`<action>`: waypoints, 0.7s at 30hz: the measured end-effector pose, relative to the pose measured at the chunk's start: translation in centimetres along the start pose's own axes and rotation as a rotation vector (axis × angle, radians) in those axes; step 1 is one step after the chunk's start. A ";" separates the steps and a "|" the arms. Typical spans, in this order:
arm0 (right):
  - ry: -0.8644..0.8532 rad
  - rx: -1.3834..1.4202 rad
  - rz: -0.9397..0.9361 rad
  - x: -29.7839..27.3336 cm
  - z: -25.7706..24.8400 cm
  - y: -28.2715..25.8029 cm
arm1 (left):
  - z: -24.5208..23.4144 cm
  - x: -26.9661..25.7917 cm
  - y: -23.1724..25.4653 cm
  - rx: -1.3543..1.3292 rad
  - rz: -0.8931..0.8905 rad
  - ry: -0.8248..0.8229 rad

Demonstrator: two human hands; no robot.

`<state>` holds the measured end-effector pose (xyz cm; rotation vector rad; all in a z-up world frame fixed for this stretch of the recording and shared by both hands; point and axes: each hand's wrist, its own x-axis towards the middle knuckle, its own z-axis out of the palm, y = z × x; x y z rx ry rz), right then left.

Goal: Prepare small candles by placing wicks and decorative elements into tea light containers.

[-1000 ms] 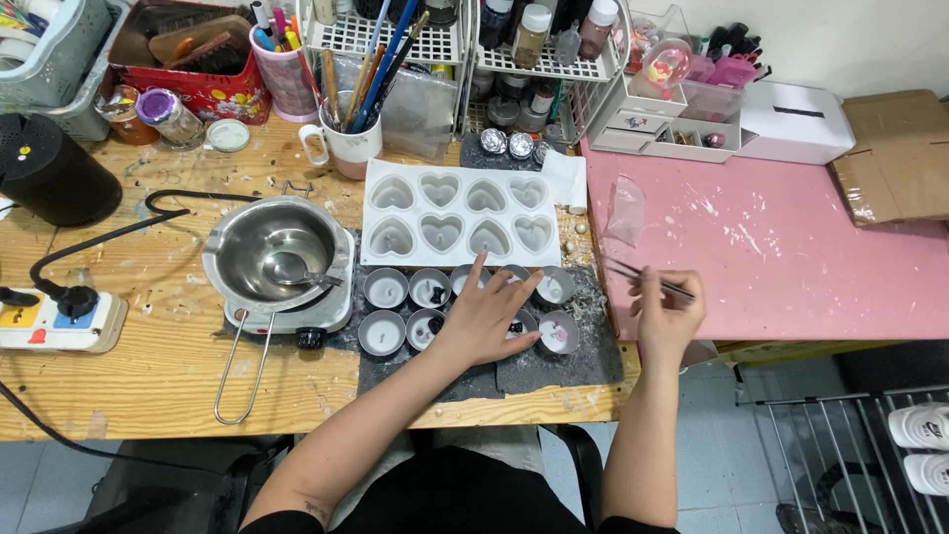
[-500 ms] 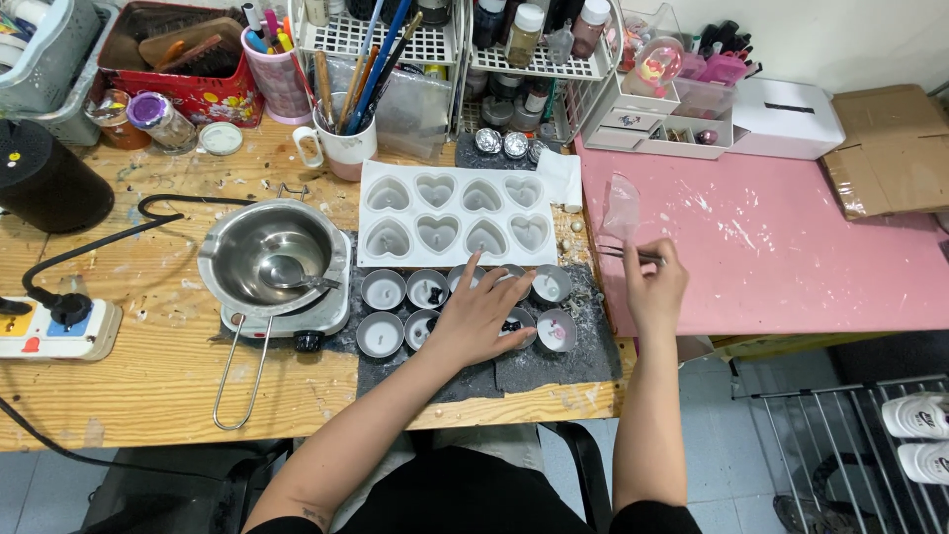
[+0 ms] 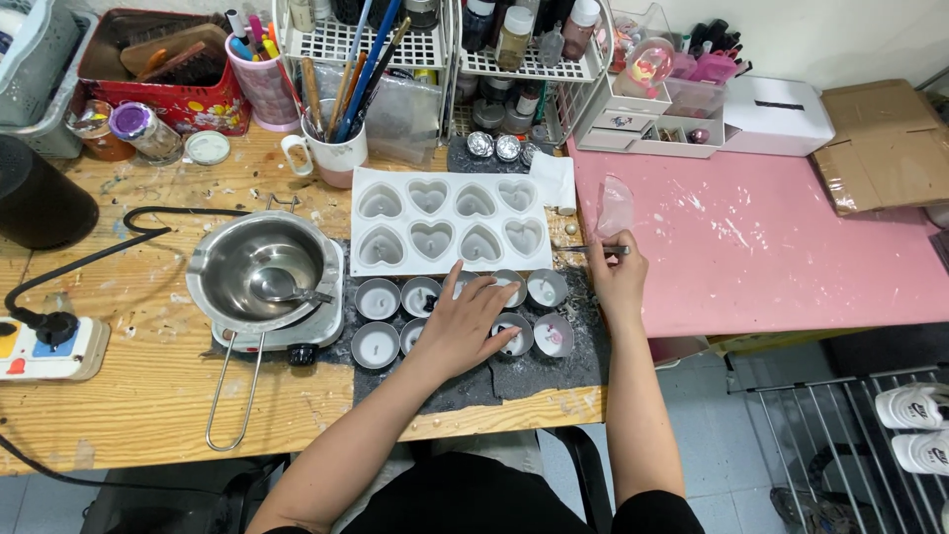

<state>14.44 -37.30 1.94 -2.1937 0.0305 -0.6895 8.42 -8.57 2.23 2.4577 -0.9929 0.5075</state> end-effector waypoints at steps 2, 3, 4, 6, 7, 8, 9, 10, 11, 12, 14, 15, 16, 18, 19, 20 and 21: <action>0.026 0.023 0.007 0.0 0.1 0.2 | 0.2 -0.1 0.0 -0.014 -0.004 -0.011; 0.052 0.046 0.012 0.0 0.1 0.4 | 0.3 -0.1 0.0 -0.027 -0.008 -0.020; 0.053 0.047 0.013 0.0 0.0 0.5 | 0.2 -0.1 0.1 -0.027 -0.007 -0.021; 0.093 0.027 -0.007 -0.1 -0.2 0.8 | 0.1 0.0 0.3 -0.035 -0.023 -0.082; 0.094 0.027 -0.006 -0.1 -0.4 0.6 | 0.1 0.0 0.3 -0.036 -0.021 -0.084; 0.079 -0.026 0.018 -0.1 -0.7 0.3 | 0.2 0.0 0.3 -0.042 -0.016 -0.084; 0.063 -0.079 0.041 -0.1 -0.9 0.1 | 0.2 0.0 0.3 -0.049 -0.012 -0.085; 0.065 -0.079 0.042 -0.1 -1.0 0.1 | 0.1 0.0 0.4 -0.049 -0.010 -0.086; 0.049 -0.082 0.028 -0.1 -1.1 0.1 | 0.1 0.0 0.4 -0.041 -0.006 -0.085; 0.032 -0.084 0.012 0.0 -1.1 0.1 | 0.0 0.0 0.4 -0.032 -0.004 -0.084; 0.042 -0.059 0.014 -0.2 -1.0 0.3 | -0.1 0.0 0.5 -0.044 -0.010 -0.083; 0.051 -0.033 0.015 -0.3 -0.9 0.4 | -0.1 0.0 0.5 -0.055 -0.015 -0.082; 0.051 -0.033 0.015 -0.3 -0.8 0.6 | -0.1 0.0 0.5 -0.055 -0.016 -0.082; 0.052 -0.039 0.001 -0.4 -0.6 1.0 | -0.1 0.0 0.5 -0.057 -0.018 -0.082; 0.052 -0.040 0.003 -0.5 -0.5 1.2 | -0.2 0.0 0.6 -0.058 -0.017 -0.083; 0.051 -0.047 -0.009 -0.5 -0.4 1.4 | -0.2 0.0 0.6 -0.055 -0.017 -0.085; 0.050 -0.054 -0.021 -0.5 -0.3 1.6 | -0.3 0.0 0.6 -0.052 -0.017 -0.086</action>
